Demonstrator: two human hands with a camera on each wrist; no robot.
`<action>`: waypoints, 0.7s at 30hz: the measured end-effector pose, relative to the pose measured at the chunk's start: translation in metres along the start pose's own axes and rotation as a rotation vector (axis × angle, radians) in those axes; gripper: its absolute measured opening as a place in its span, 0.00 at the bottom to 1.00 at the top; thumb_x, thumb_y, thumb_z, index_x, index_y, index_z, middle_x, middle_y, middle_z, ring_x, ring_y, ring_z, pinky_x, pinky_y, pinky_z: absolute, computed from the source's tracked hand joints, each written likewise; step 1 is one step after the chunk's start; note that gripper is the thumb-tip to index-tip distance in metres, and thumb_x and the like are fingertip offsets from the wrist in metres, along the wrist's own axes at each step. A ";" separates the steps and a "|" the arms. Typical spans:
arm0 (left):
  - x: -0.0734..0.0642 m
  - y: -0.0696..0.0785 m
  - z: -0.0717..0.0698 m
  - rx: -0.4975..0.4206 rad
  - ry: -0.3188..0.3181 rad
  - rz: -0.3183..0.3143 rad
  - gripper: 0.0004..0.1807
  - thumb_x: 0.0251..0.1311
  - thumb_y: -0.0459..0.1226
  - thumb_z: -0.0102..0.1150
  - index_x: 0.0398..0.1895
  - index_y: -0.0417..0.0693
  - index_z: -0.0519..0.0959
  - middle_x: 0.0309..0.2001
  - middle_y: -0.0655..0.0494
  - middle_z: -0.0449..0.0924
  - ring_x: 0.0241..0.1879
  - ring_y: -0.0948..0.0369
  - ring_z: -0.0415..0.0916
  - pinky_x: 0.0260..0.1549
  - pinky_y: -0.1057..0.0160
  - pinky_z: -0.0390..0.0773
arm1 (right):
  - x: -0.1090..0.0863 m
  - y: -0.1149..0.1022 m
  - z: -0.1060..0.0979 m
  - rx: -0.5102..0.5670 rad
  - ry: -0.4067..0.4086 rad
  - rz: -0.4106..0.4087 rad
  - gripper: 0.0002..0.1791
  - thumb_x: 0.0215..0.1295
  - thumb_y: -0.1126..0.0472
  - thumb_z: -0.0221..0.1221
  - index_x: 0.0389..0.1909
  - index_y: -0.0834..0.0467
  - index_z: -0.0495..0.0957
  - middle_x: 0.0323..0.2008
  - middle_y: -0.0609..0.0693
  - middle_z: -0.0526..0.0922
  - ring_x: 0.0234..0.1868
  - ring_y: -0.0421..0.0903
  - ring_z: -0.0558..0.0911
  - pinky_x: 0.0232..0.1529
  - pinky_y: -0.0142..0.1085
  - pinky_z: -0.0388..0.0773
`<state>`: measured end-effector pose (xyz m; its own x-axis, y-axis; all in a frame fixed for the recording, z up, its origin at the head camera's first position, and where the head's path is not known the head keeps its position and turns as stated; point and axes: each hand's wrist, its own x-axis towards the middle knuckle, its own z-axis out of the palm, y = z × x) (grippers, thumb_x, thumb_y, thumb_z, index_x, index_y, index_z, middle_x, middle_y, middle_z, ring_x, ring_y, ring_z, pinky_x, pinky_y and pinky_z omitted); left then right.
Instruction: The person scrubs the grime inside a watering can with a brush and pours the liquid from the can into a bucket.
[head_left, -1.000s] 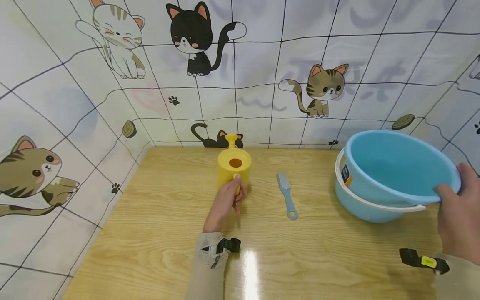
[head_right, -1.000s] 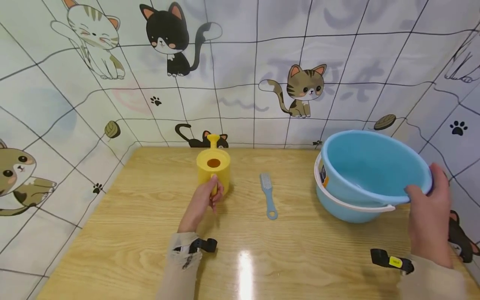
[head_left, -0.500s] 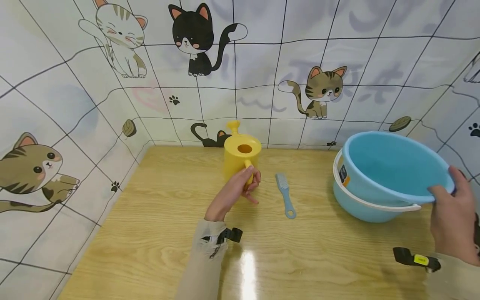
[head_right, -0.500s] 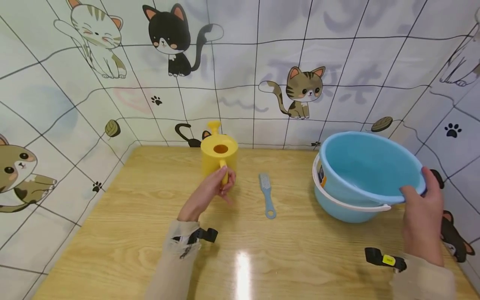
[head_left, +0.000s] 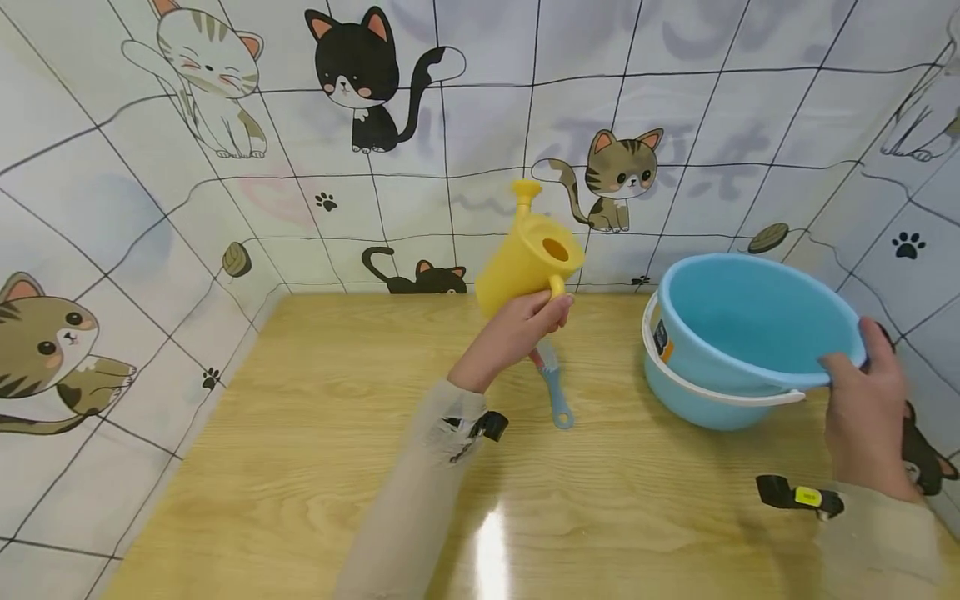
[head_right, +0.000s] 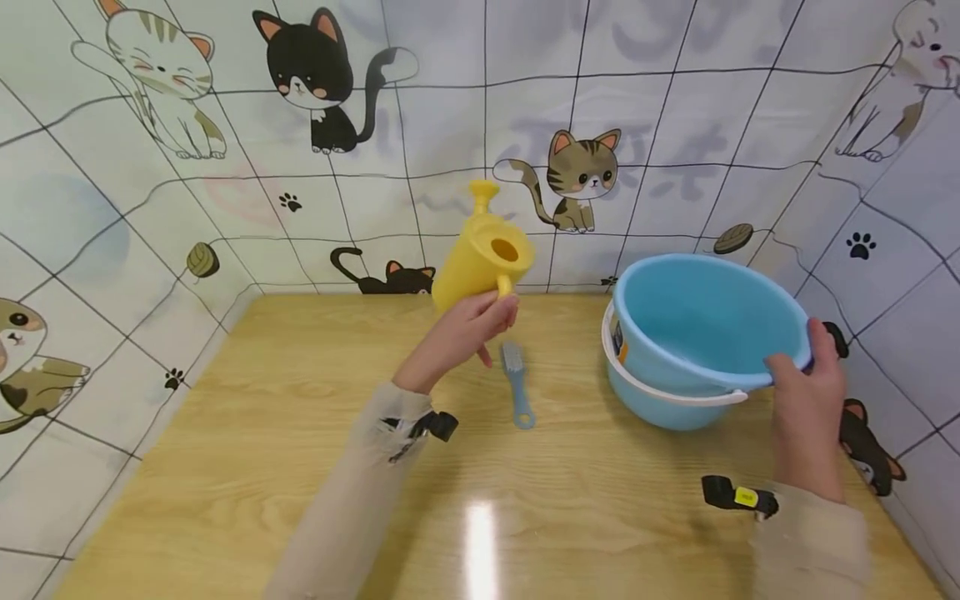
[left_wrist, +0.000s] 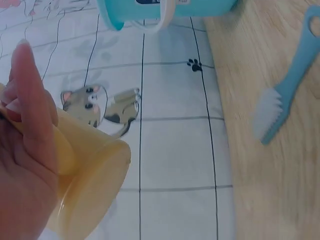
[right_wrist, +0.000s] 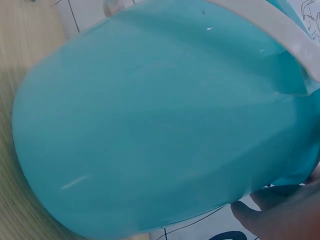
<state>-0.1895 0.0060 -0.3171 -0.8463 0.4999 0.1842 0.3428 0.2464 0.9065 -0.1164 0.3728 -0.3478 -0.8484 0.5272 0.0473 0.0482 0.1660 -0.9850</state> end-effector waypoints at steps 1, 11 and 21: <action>0.004 0.003 0.004 0.016 -0.001 0.006 0.25 0.57 0.62 0.37 0.29 0.52 0.70 0.29 0.52 0.65 0.27 0.57 0.66 0.14 0.59 0.75 | 0.000 0.000 0.000 0.036 -0.012 0.002 0.39 0.60 0.70 0.42 0.67 0.39 0.41 0.68 0.38 0.39 0.65 0.36 0.44 0.59 0.31 0.52; 0.041 0.031 0.061 0.367 -0.023 0.098 0.25 0.60 0.60 0.31 0.26 0.51 0.67 0.19 0.56 0.65 0.12 0.65 0.69 0.14 0.72 0.71 | 0.002 -0.004 -0.005 0.164 -0.038 0.007 0.39 0.59 0.70 0.44 0.67 0.40 0.42 0.68 0.38 0.38 0.65 0.36 0.44 0.59 0.30 0.53; 0.053 0.043 0.083 0.863 0.031 0.282 0.21 0.62 0.57 0.34 0.22 0.54 0.65 0.16 0.62 0.61 0.15 0.68 0.61 0.16 0.74 0.59 | 0.000 -0.008 -0.004 0.148 -0.025 0.017 0.39 0.59 0.70 0.44 0.67 0.40 0.43 0.68 0.39 0.39 0.65 0.36 0.44 0.57 0.28 0.56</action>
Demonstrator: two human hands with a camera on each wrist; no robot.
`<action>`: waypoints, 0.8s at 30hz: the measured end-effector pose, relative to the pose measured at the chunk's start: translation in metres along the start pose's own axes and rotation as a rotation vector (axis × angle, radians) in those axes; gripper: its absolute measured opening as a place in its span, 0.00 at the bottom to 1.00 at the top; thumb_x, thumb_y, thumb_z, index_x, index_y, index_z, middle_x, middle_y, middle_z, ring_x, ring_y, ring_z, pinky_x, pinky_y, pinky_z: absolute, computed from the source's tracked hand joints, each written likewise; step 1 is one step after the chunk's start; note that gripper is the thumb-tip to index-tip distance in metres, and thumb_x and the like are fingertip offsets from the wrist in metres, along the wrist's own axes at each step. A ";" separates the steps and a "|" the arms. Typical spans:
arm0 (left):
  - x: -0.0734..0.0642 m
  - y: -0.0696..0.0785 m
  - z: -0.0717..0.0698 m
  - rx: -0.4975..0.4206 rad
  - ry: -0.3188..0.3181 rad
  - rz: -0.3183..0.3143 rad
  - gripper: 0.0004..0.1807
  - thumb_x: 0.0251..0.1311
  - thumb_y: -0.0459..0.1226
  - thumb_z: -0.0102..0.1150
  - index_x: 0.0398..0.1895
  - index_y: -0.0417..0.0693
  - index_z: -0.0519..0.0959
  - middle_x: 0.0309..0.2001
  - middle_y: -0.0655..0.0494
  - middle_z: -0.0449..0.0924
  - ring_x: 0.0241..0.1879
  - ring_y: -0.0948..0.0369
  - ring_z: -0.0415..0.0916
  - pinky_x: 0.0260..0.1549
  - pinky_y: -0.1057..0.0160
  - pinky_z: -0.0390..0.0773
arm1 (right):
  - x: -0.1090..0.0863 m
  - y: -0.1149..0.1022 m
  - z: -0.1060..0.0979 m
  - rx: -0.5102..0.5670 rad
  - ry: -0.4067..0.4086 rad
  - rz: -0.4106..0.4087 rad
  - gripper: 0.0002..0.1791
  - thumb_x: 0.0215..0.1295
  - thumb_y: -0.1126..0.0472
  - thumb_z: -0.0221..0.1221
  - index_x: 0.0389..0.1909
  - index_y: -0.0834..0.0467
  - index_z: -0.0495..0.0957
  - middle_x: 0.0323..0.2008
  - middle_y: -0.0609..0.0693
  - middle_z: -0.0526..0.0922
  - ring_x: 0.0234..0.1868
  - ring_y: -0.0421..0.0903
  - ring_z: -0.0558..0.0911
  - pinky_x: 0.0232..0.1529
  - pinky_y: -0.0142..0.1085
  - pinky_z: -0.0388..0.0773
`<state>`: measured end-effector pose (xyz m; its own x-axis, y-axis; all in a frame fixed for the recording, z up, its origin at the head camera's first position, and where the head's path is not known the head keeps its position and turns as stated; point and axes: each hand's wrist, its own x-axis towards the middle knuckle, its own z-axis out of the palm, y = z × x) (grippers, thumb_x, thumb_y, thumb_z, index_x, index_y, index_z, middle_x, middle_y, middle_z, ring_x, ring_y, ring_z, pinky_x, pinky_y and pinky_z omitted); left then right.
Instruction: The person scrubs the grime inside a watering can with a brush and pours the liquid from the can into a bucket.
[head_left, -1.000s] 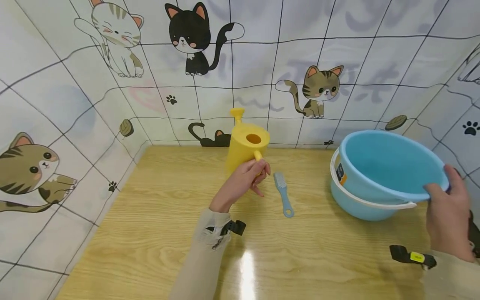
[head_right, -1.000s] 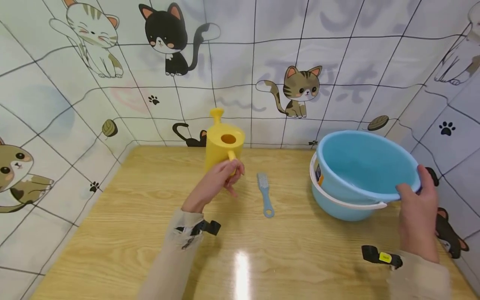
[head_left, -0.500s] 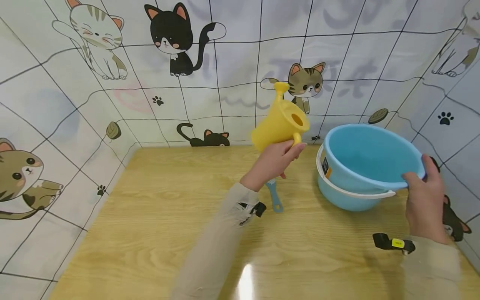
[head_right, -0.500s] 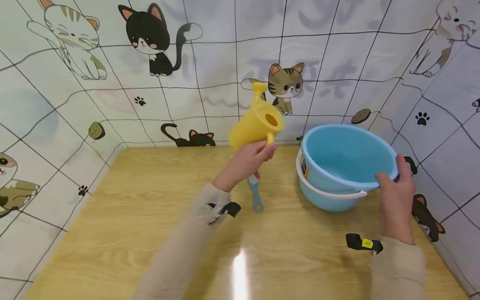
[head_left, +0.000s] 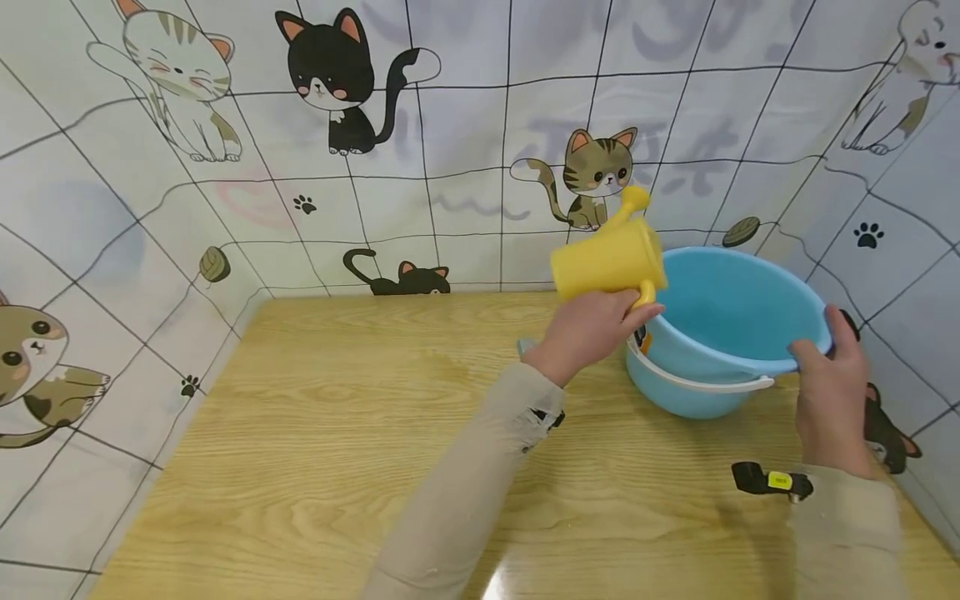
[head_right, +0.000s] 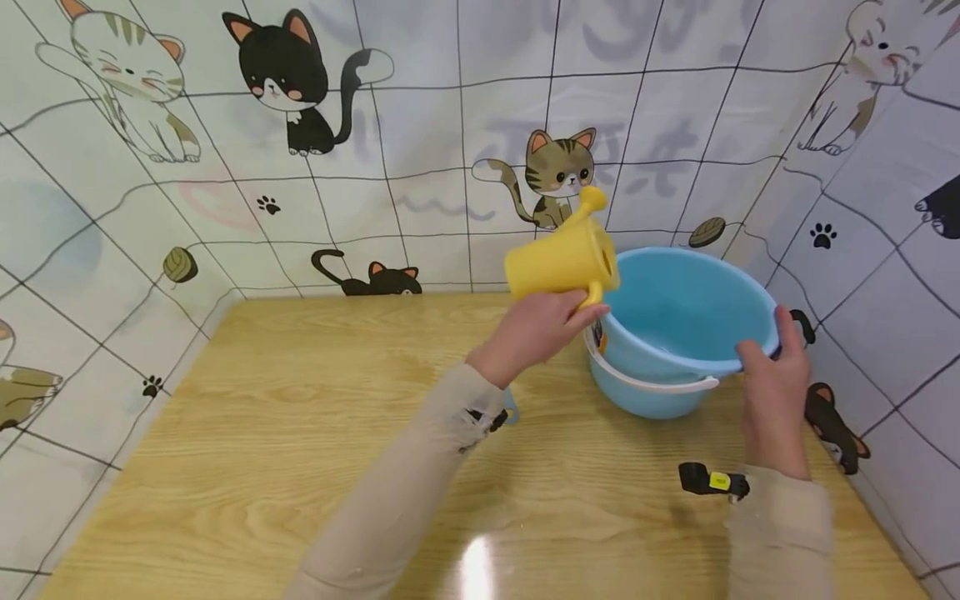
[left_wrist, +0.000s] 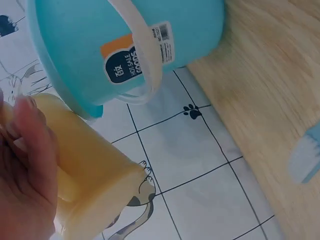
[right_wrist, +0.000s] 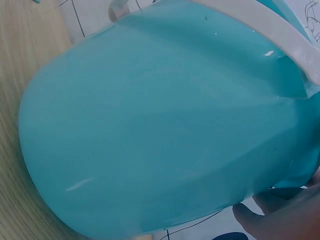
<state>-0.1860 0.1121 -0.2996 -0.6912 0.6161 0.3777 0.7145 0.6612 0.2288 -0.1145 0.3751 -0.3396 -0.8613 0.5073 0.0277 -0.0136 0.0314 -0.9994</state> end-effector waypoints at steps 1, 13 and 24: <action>0.000 0.001 0.000 0.018 0.008 0.006 0.21 0.62 0.57 0.34 0.22 0.54 0.65 0.16 0.62 0.61 0.14 0.68 0.61 0.15 0.74 0.59 | 0.000 0.000 0.000 -0.002 0.006 0.002 0.39 0.58 0.70 0.44 0.67 0.41 0.43 0.68 0.39 0.39 0.65 0.36 0.44 0.57 0.27 0.57; 0.002 0.010 -0.012 0.284 0.172 0.053 0.20 0.63 0.57 0.33 0.25 0.57 0.68 0.17 0.65 0.63 0.15 0.69 0.62 0.13 0.73 0.60 | -0.001 -0.001 0.001 -0.017 0.062 0.030 0.38 0.59 0.70 0.43 0.67 0.40 0.44 0.68 0.39 0.40 0.65 0.37 0.47 0.58 0.30 0.56; 0.003 0.011 -0.021 0.305 0.171 0.015 0.20 0.62 0.58 0.35 0.32 0.60 0.74 0.27 0.66 0.70 0.28 0.67 0.67 0.18 0.71 0.67 | -0.004 -0.003 0.005 -0.050 0.060 0.040 0.37 0.60 0.68 0.43 0.67 0.39 0.45 0.68 0.39 0.40 0.65 0.37 0.47 0.54 0.26 0.60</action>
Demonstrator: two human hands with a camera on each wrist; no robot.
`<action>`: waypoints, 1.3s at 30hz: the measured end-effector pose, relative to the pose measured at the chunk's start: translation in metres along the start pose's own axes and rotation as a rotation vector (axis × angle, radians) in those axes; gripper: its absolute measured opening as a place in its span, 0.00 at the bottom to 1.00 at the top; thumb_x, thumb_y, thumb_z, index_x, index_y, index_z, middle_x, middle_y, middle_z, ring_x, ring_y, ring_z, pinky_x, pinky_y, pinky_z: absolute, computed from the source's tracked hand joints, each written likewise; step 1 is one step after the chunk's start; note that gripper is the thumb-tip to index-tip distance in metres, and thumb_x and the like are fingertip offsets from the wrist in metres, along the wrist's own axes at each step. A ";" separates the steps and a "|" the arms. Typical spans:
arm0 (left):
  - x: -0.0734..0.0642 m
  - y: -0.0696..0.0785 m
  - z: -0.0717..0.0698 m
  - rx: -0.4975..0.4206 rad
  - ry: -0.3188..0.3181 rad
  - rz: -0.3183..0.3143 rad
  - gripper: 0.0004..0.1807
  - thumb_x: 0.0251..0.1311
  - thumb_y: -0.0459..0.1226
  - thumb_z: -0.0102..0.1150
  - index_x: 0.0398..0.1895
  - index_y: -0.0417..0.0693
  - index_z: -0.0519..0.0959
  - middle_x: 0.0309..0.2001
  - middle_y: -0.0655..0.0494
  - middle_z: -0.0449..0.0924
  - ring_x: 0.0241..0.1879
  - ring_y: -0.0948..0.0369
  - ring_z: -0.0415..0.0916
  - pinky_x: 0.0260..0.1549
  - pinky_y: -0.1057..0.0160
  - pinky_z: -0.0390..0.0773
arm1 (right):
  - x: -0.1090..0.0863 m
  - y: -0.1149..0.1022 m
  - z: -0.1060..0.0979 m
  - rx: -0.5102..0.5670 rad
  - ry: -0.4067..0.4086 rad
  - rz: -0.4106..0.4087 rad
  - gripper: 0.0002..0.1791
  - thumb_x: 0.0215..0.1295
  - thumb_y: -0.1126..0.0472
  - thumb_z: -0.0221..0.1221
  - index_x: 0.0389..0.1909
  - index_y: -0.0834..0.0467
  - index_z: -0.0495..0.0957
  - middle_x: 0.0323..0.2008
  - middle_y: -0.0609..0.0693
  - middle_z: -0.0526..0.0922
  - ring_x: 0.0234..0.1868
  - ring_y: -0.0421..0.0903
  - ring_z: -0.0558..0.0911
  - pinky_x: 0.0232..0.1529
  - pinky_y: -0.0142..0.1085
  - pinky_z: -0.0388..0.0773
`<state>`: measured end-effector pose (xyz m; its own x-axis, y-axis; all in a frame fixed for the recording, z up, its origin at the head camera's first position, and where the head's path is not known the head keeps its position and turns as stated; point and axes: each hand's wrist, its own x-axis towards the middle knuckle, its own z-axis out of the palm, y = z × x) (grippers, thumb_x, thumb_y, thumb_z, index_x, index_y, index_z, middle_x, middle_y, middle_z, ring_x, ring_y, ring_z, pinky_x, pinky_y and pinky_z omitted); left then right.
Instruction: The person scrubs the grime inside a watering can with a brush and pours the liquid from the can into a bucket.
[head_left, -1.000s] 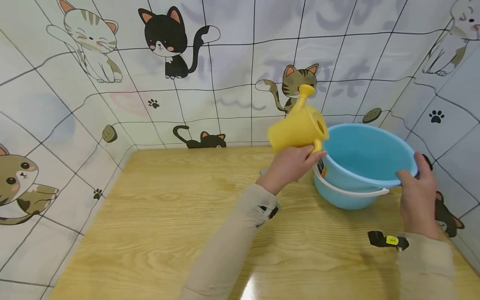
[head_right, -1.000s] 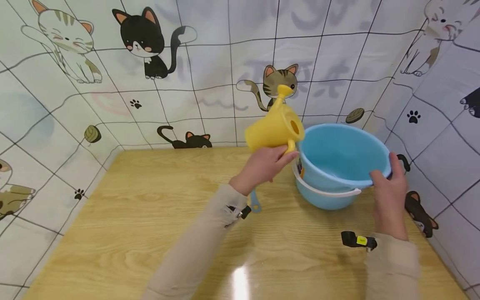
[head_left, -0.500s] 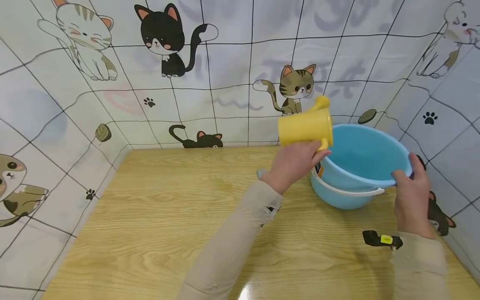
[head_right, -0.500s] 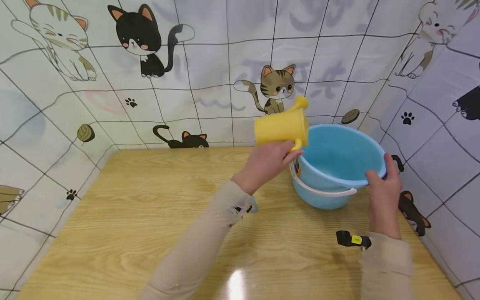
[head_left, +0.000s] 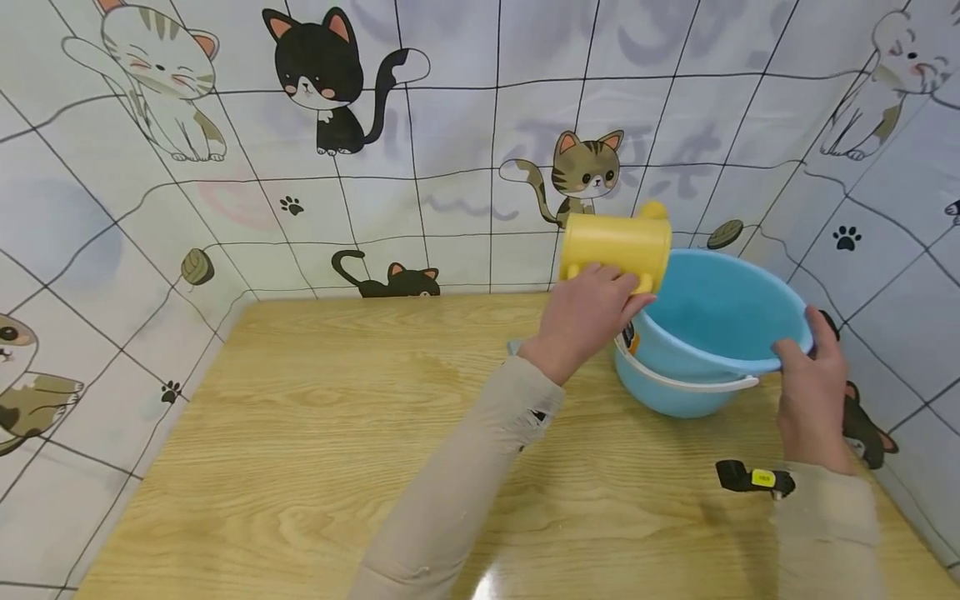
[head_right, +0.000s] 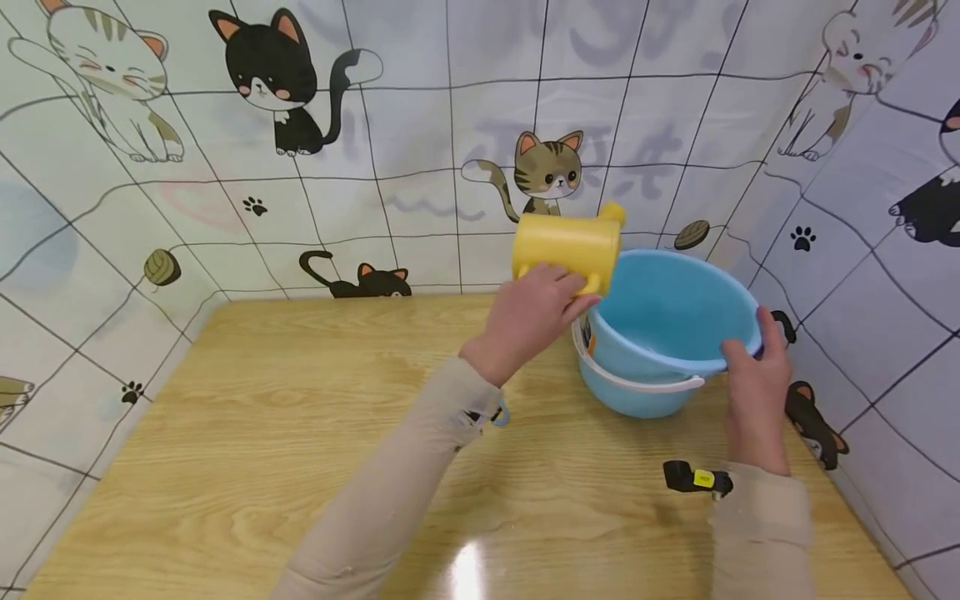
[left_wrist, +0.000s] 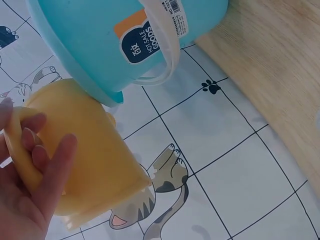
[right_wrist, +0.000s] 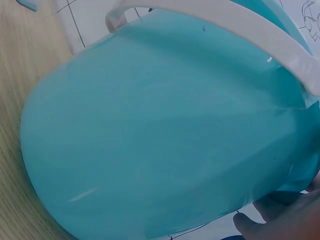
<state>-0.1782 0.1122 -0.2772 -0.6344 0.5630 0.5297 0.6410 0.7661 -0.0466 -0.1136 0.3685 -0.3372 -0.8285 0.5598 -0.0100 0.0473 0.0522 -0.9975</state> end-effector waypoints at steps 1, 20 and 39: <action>0.000 0.000 -0.001 0.003 0.000 0.002 0.20 0.62 0.58 0.35 0.33 0.60 0.75 0.28 0.66 0.71 0.30 0.66 0.67 0.19 0.71 0.68 | 0.000 0.000 0.000 -0.003 0.003 0.000 0.37 0.60 0.68 0.43 0.67 0.39 0.45 0.68 0.39 0.40 0.65 0.37 0.47 0.55 0.27 0.59; 0.000 0.002 0.007 0.040 0.121 0.106 0.16 0.62 0.52 0.43 0.36 0.55 0.76 0.35 0.61 0.72 0.38 0.61 0.66 0.37 0.72 0.67 | -0.002 0.002 0.003 0.002 0.000 0.003 0.36 0.61 0.66 0.44 0.66 0.37 0.45 0.68 0.40 0.41 0.64 0.39 0.49 0.59 0.34 0.56; 0.003 0.000 0.013 0.010 0.263 0.221 0.14 0.61 0.50 0.47 0.35 0.53 0.78 0.36 0.58 0.74 0.41 0.60 0.67 0.39 0.69 0.68 | -0.002 0.000 0.001 -0.024 0.026 0.014 0.35 0.62 0.63 0.45 0.66 0.35 0.46 0.68 0.39 0.43 0.64 0.39 0.51 0.61 0.38 0.53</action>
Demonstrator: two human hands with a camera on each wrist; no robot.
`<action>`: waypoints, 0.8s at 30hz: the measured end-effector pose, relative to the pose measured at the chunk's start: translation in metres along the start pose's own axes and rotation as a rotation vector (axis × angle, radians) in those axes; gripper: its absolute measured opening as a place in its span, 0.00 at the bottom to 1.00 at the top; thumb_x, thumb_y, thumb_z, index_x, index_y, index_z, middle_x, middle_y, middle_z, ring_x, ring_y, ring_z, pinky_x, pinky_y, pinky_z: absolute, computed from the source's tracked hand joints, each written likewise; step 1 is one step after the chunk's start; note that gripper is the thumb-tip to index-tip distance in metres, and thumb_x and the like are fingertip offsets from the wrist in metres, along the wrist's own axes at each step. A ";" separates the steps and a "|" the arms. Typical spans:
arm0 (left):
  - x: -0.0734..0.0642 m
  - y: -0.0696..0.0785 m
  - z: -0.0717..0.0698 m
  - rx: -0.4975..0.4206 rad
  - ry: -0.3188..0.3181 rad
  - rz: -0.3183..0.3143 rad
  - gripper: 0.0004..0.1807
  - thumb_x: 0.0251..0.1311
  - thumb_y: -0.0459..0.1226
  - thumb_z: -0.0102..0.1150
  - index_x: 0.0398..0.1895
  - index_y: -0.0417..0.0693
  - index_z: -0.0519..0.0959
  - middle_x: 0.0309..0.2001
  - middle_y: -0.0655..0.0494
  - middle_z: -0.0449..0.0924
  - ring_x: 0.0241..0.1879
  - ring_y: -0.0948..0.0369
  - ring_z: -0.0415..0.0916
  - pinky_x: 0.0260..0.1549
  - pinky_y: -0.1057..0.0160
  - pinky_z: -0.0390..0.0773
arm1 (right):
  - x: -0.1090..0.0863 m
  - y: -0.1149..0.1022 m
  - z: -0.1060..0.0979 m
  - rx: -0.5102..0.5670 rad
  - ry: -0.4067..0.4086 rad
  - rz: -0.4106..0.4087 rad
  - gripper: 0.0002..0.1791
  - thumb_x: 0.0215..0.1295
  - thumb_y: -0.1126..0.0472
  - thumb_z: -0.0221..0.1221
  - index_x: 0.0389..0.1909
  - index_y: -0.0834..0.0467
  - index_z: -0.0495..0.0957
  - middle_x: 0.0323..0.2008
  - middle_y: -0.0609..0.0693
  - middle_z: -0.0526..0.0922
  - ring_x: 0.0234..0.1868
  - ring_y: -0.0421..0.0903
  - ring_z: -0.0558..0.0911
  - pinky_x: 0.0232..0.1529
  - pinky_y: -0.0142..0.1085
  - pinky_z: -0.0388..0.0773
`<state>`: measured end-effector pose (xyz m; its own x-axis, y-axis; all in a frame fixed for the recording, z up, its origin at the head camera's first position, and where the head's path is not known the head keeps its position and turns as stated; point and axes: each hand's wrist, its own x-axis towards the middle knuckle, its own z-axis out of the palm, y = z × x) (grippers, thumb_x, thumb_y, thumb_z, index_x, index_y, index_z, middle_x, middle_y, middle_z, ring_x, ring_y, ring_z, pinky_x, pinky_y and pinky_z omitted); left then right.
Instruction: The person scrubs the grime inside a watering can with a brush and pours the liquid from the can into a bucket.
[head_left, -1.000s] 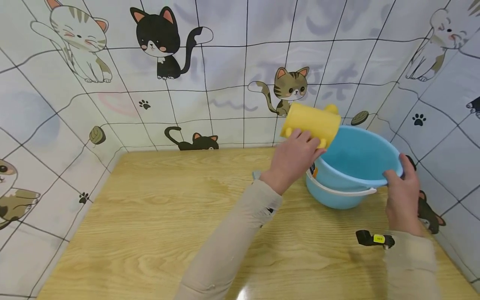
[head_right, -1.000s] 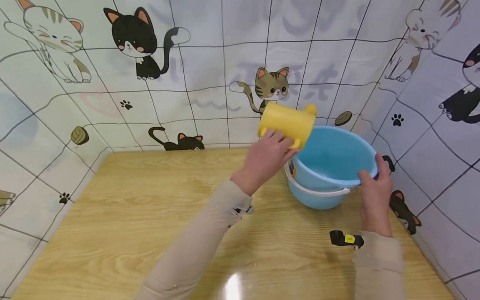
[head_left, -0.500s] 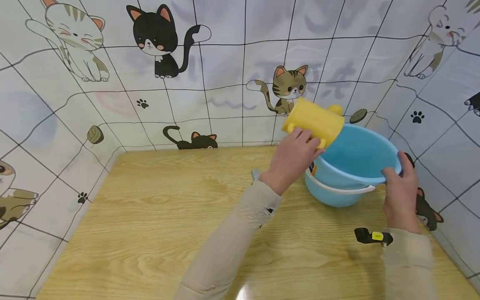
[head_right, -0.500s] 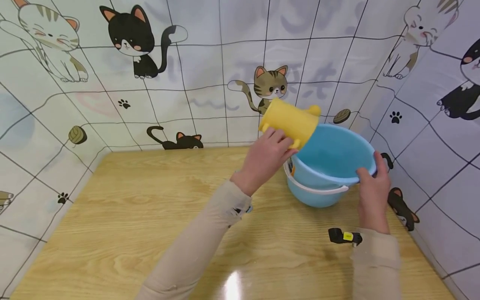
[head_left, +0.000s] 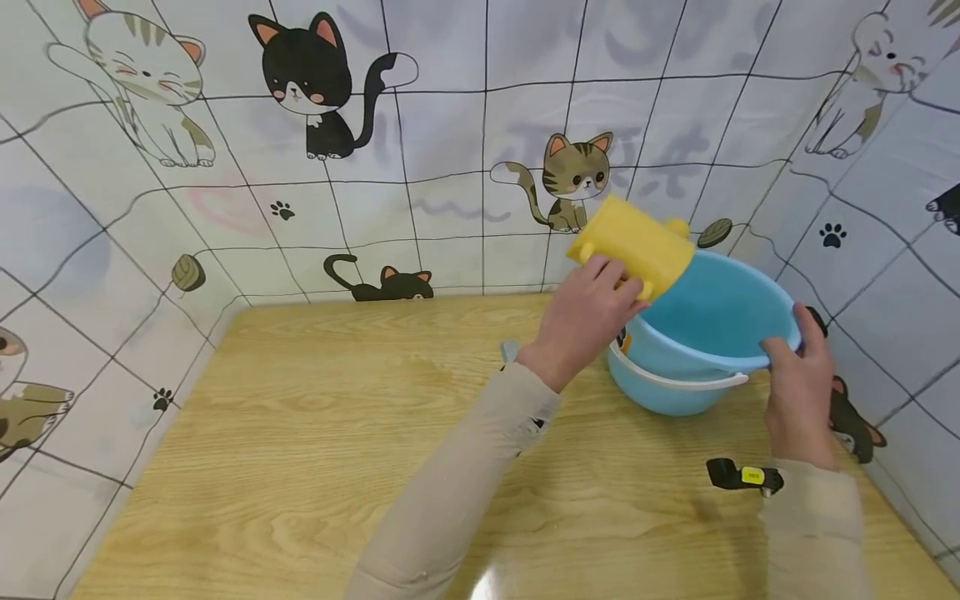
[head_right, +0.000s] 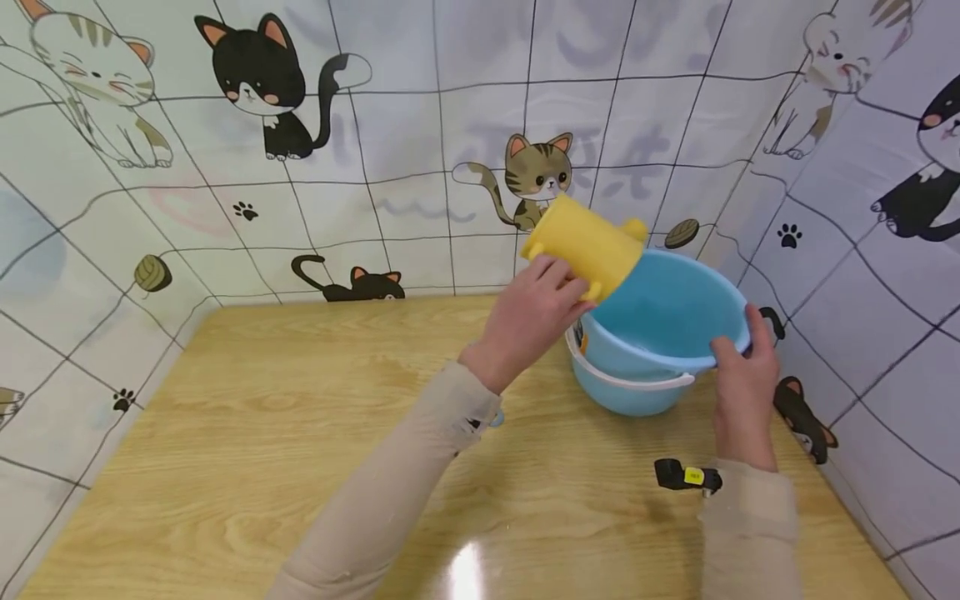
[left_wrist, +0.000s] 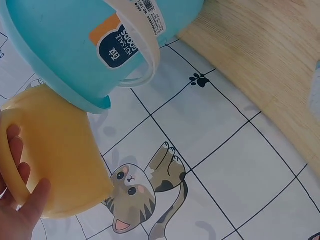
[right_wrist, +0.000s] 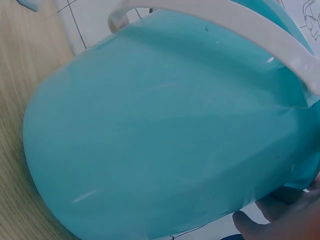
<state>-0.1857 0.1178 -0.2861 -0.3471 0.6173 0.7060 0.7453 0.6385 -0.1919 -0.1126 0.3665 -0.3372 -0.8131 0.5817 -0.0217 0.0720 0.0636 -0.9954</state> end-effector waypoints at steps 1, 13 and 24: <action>0.000 0.000 -0.001 -0.004 0.000 0.005 0.14 0.61 0.50 0.47 0.35 0.53 0.78 0.37 0.58 0.74 0.42 0.60 0.67 0.39 0.69 0.68 | 0.000 0.001 0.000 -0.003 0.000 -0.003 0.35 0.62 0.63 0.45 0.66 0.35 0.46 0.68 0.40 0.44 0.64 0.40 0.51 0.61 0.37 0.54; 0.000 0.004 -0.019 -0.009 0.005 0.034 0.13 0.61 0.48 0.48 0.35 0.52 0.78 0.37 0.57 0.73 0.43 0.60 0.67 0.43 0.71 0.66 | -0.001 0.002 -0.001 -0.005 0.009 -0.031 0.34 0.62 0.63 0.45 0.66 0.36 0.48 0.68 0.41 0.45 0.64 0.41 0.53 0.60 0.38 0.55; 0.000 0.001 0.001 -0.010 -0.024 0.035 0.13 0.60 0.49 0.48 0.37 0.53 0.78 0.38 0.57 0.73 0.43 0.59 0.67 0.45 0.69 0.66 | -0.001 0.001 0.000 0.012 0.014 -0.031 0.34 0.62 0.63 0.45 0.66 0.37 0.48 0.68 0.41 0.45 0.65 0.40 0.51 0.61 0.41 0.51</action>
<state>-0.1855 0.1184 -0.2870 -0.3337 0.6501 0.6827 0.7627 0.6118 -0.2098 -0.1116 0.3663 -0.3384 -0.8064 0.5913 0.0109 0.0397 0.0725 -0.9966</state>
